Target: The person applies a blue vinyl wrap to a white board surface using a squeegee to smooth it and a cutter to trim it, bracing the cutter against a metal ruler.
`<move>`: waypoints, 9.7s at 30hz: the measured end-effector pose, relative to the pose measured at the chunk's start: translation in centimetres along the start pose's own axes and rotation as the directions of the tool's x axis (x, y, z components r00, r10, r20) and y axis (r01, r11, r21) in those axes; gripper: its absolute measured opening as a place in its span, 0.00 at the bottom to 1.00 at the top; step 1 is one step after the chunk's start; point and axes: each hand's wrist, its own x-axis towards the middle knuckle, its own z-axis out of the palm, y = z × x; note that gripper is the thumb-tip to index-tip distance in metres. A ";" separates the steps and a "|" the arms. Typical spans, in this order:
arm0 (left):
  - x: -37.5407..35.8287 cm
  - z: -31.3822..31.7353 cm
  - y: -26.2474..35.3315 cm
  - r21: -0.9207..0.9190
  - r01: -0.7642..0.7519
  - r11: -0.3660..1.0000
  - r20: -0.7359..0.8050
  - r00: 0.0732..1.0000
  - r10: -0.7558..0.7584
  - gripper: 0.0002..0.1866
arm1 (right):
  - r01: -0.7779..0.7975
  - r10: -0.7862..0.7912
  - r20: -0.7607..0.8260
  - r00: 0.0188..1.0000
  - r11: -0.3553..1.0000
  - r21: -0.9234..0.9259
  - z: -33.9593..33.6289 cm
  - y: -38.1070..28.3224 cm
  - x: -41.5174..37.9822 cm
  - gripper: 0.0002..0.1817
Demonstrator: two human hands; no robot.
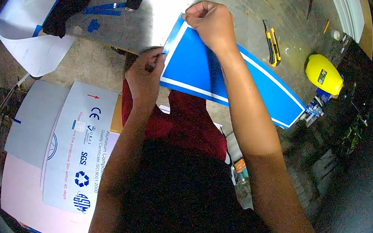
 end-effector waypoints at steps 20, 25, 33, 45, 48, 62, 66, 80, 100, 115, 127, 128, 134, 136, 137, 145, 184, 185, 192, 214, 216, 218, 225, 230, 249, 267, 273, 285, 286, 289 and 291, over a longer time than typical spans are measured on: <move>0.0 0.1 -0.2 0.035 -0.027 0.999 -0.020 0.999 0.028 0.10 | 0.062 -0.062 -0.041 0.997 0.998 0.018 0.4 0.1 0.1 0.08; -0.1 0.1 -0.4 0.023 -0.042 0.999 -0.023 0.999 0.042 0.11 | 0.024 -0.025 -0.032 0.999 1.000 -0.013 0.4 -0.7 0.1 0.07; -0.4 0.0 -0.2 -0.027 -0.100 0.995 -0.026 0.995 0.099 0.12 | 0.054 -0.056 -0.050 0.997 0.997 -0.048 0.3 0.0 0.5 0.10; -1.0 0.5 -0.7 0.008 -0.062 0.998 -0.070 0.996 0.062 0.11 | 0.069 -0.070 -0.059 0.996 0.997 -0.020 0.5 0.9 0.8 0.11; -1.0 0.5 -0.8 -0.010 -0.043 0.999 -0.073 0.996 0.042 0.11 | 0.096 -0.098 -0.079 0.992 0.995 -0.018 0.6 0.9 0.7 0.10; -0.8 0.2 0.0 0.031 0.023 0.999 -0.080 0.997 -0.020 0.11 | 0.212 -0.227 -0.154 0.962 0.971 -0.107 1.4 1.5 -0.3 0.16; -0.7 0.2 -0.2 0.009 0.026 1.000 -0.073 0.997 -0.025 0.10 | 0.199 -0.243 -0.153 0.958 0.946 -0.257 1.4 0.6 -1.4 0.18; -0.6 0.3 -0.5 0.005 0.031 1.000 -0.066 0.997 -0.030 0.10 | 0.224 -0.267 -0.164 0.950 0.945 -0.239 1.6 1.1 -1.9 0.16; -1.6 -0.6 2.6 -0.102 -0.022 0.995 -0.059 0.998 0.016 0.13 | 0.185 -0.215 -0.158 0.964 0.965 -0.187 1.3 1.1 -1.1 0.15; -1.1 -0.3 0.4 0.018 0.019 1.000 -0.063 0.998 -0.018 0.11 | 0.210 -0.236 -0.161 0.958 0.964 -0.166 1.3 1.2 -1.0 0.16; -1.0 0.3 0.3 -0.011 0.072 0.997 -0.104 0.992 -0.073 0.10 | 0.195 -0.228 -0.148 0.962 0.958 -0.210 1.1 1.2 -0.9 0.16; -1.0 0.5 0.0 -0.014 0.069 0.998 -0.106 0.992 -0.070 0.10 | 0.195 -0.229 -0.147 0.962 0.957 -0.214 1.1 1.1 -1.0 0.16; -0.8 0.7 -0.6 -0.048 0.075 0.996 -0.109 0.991 -0.080 0.10 | 0.179 -0.207 -0.142 0.968 0.966 -0.187 1.2 1.6 -0.7 0.16; -0.7 0.8 -0.6 -0.084 0.088 0.993 -0.113 0.989 -0.098 0.10 | 0.176 -0.205 -0.145 0.968 0.965 -0.196 1.2 1.3 -0.9 0.15; -0.7 0.8 -0.6 -0.051 0.085 0.995 -0.109 0.990 -0.090 0.11 | 0.175 -0.207 -0.142 0.968 0.962 -0.212 1.2 1.1 -1.1 0.15; -0.5 0.3 0.1 -0.015 0.116 0.993 -0.065 0.991 -0.117 0.11 | 0.248 -0.301 -0.150 0.942 0.923 -0.296 1.6 1.4 -1.6 0.16; -0.4 0.7 -0.4 -0.030 0.086 0.996 -0.098 0.991 -0.088 0.09 | 0.310 -0.409 -0.108 0.906 0.817 -0.486 2.8 0.1 -5.4 0.18; -0.4 0.7 -0.5 -0.024 0.073 0.997 -0.103 0.992 -0.075 0.09 | 0.315 -0.415 -0.113 0.903 0.817 -0.482 2.9 0.2 -5.6 0.17; -0.3 1.0 -0.9 -0.067 0.000 0.998 -0.154 0.988 -0.011 0.08 | 0.325 -0.433 -0.106 0.895 0.797 -0.510 3.2 0.2 -6.5 0.18; -0.6 0.2 -0.6 0.047 0.032 0.998 -0.112 0.993 -0.027 0.11 | 0.371 -0.503 -0.102 0.858 0.745 -0.554 3.9 0.3 -8.1 0.20; -1.0 -0.3 -0.4 0.107 0.031 0.994 -0.106 0.994 -0.019 0.09 | 0.376 -0.511 -0.107 0.853 0.743 -0.553 4.0 0.3 -8.1 0.20; -1.5 -1.0 -1.5 0.136 -0.025 0.990 -0.105 0.994 0.039 0.09 | 0.379 -0.511 -0.099 0.854 0.741 -0.554 3.9 0.2 -8.2 0.20; -3.1 -1.8 -2.6 0.055 0.077 0.996 -0.087 0.994 -0.072 0.10 | 0.366 -0.495 -0.105 0.862 0.753 -0.547 4.1 0.1 -8.4 0.20; -3.8 -1.5 -3.5 0.005 0.053 0.999 -0.145 0.988 -0.052 0.09 | 0.355 -0.481 -0.099 0.871 0.755 -0.551 4.3 0.4 -8.4 0.21; -4.1 -1.2 -4.0 -0.141 0.143 0.980 -0.128 0.979 -0.161 0.07 | 0.282 -0.369 -0.068 0.927 0.804 -0.524 5.1 1.0 -9.5 0.22; -3.7 -0.8 -4.9 -0.171 0.105 0.980 -0.138 0.982 -0.129 0.07 | 0.237 -0.313 -0.066 0.947 0.824 -0.515 5.7 0.3 -10.7 0.21; -3.7 -1.0 -4.8 -0.082 0.101 0.992 -0.135 0.985 -0.111 0.09 | 0.240 -0.307 -0.050 0.950 0.825 -0.512 5.9 -0.1 -11.4 0.20; -3.7 -0.9 -5.4 -0.013 0.124 0.992 -0.159 0.979 -0.124 0.12 | 0.269 -0.326 -0.021 0.945 0.813 -0.516 6.5 0.2 -12.2 0.18; -3.7 -0.8 -5.5 -0.013 0.124 0.992 -0.159 0.979 -0.125 0.12 | 0.270 -0.326 -0.021 0.945 0.813 -0.516 6.5 0.2 -12.3 0.18; -3.6 -0.8 -5.8 -0.027 0.132 0.991 -0.157 0.978 -0.134 0.12 | 0.275 -0.333 -0.017 0.943 0.806 -0.524 6.6 0.2 -12.3 0.18; -3.7 -0.8 -6.0 -0.071 0.119 0.990 -0.145 0.981 -0.129 0.11 | 0.286 -0.338 0.000 0.941 0.798 -0.530 6.6 0.2 -12.5 0.18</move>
